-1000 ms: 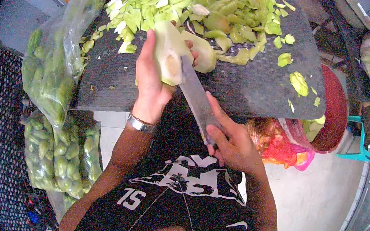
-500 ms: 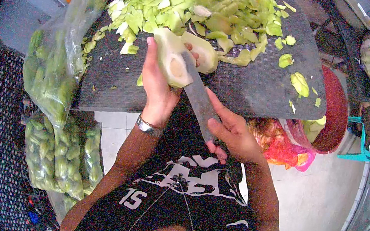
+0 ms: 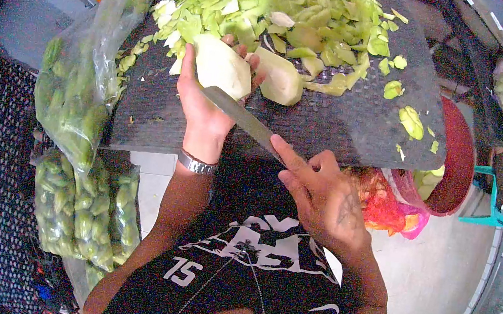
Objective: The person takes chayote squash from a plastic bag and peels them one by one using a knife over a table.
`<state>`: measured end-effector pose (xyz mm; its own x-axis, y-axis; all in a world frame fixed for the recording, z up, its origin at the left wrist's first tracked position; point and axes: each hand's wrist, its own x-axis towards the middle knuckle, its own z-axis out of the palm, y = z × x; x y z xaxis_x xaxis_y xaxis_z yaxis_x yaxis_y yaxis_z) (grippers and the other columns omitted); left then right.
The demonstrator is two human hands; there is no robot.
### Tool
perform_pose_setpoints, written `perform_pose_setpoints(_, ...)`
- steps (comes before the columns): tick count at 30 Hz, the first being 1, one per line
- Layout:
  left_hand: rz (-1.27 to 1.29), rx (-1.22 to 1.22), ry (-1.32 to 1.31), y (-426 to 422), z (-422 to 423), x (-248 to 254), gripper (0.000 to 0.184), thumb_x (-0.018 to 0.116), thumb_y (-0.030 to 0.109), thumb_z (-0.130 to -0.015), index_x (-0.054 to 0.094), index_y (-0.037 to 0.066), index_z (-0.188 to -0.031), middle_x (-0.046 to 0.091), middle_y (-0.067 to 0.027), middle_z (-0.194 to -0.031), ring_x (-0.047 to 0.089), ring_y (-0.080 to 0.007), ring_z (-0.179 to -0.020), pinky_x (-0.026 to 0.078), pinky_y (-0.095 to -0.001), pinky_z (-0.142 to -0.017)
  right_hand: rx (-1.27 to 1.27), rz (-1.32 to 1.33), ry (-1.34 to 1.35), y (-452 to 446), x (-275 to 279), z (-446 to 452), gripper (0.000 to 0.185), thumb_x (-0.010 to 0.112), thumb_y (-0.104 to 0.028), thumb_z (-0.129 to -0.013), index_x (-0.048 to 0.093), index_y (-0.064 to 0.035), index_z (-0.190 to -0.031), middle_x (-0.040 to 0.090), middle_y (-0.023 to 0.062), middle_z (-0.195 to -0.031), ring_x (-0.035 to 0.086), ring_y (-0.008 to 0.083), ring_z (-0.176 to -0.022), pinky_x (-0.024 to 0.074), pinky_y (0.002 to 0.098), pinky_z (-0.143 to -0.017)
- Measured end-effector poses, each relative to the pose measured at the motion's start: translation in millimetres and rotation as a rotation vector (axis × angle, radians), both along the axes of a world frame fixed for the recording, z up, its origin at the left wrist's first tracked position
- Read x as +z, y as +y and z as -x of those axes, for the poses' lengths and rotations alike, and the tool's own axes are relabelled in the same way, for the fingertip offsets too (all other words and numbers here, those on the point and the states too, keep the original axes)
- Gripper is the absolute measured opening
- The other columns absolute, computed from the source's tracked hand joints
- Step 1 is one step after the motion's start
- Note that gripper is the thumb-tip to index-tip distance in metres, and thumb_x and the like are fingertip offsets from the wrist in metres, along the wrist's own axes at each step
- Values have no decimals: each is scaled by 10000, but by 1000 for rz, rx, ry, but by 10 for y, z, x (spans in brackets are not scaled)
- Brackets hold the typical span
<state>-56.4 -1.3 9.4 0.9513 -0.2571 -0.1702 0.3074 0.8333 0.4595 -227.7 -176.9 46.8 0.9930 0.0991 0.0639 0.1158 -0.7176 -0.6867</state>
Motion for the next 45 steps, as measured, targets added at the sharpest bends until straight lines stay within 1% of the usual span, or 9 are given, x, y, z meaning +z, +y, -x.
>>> perform_pose_setpoints(6,18,21,-45,19,-17,-10,699,514,703,-934,574,97,-1278,638,-124,-1140,663,-349,-1015,548,-576,-893,-40,41,-75,48,-99,39,450,613,-254,-997,573,-246,-1446,514,148,-726,561,303,-625,479,437,-589)
perform_pose_setpoints(15,53,93,-117,-107,190,52,632,442,661,-986,558,90,-1232,629,-129,-1130,660,-364,-993,519,-665,-921,-61,50,-45,37,-143,-18,436,603,-280,-1003,583,-251,-1437,502,122,-649,536,289,-521,424,443,-514)
perform_pose_setpoints(18,62,124,-118,-144,248,88,636,432,667,-987,544,90,-1230,625,-137,-1123,648,-372,-991,500,-663,-953,-104,86,11,80,-66,-17,427,602,-181,-998,600,-187,-1425,534,123,-701,564,257,-611,464,393,-615)
perform_pose_setpoints(24,-16,246,-138,-162,293,102,652,431,688,-979,534,97,-1233,619,-139,-1126,639,-374,-1000,483,-656,-971,-158,148,-129,122,-231,-20,434,598,-305,-1004,582,-286,-1438,525,128,-683,541,285,-514,445,428,-487)
perform_pose_setpoints(27,-33,266,-160,-181,298,113,665,427,702,-974,535,99,-1231,623,-140,-1128,642,-372,-1017,489,-647,-958,-154,114,-125,158,-204,-11,436,612,-200,-992,597,-195,-1428,524,124,-712,542,261,-557,445,392,-540)
perform_pose_setpoints(33,-3,204,-242,-85,240,71,691,399,719,-975,534,101,-1255,632,-144,-1163,655,-381,-1025,510,-638,-928,-55,20,-26,129,-144,72,441,610,-174,-992,590,-162,-1432,495,110,-700,528,246,-603,444,372,-587)
perform_pose_setpoints(39,-60,311,-276,-129,293,114,738,296,736,-991,464,91,-1309,594,-144,-1202,645,-348,-1028,541,-573,-895,-116,-80,-130,234,-299,-6,451,626,-259,-988,588,-237,-1437,484,107,-663,525,267,-520,445,418,-507)
perform_pose_setpoints(42,-119,368,-313,-216,350,103,792,341,784,-947,484,94,-1309,595,-146,-1256,638,-411,-1097,519,-628,-936,-145,-104,-172,331,-346,-36,453,617,-255,-996,577,-232,-1447,480,103,-662,531,263,-538,459,415,-535)
perform_pose_setpoints(45,-37,415,-377,-219,348,78,682,408,674,-996,473,80,-1323,585,-149,-1289,623,-406,-1142,534,-598,-938,-117,-143,-112,362,-315,-44,447,593,-252,-1012,562,-235,-1458,501,117,-664,531,242,-554,470,395,-555)
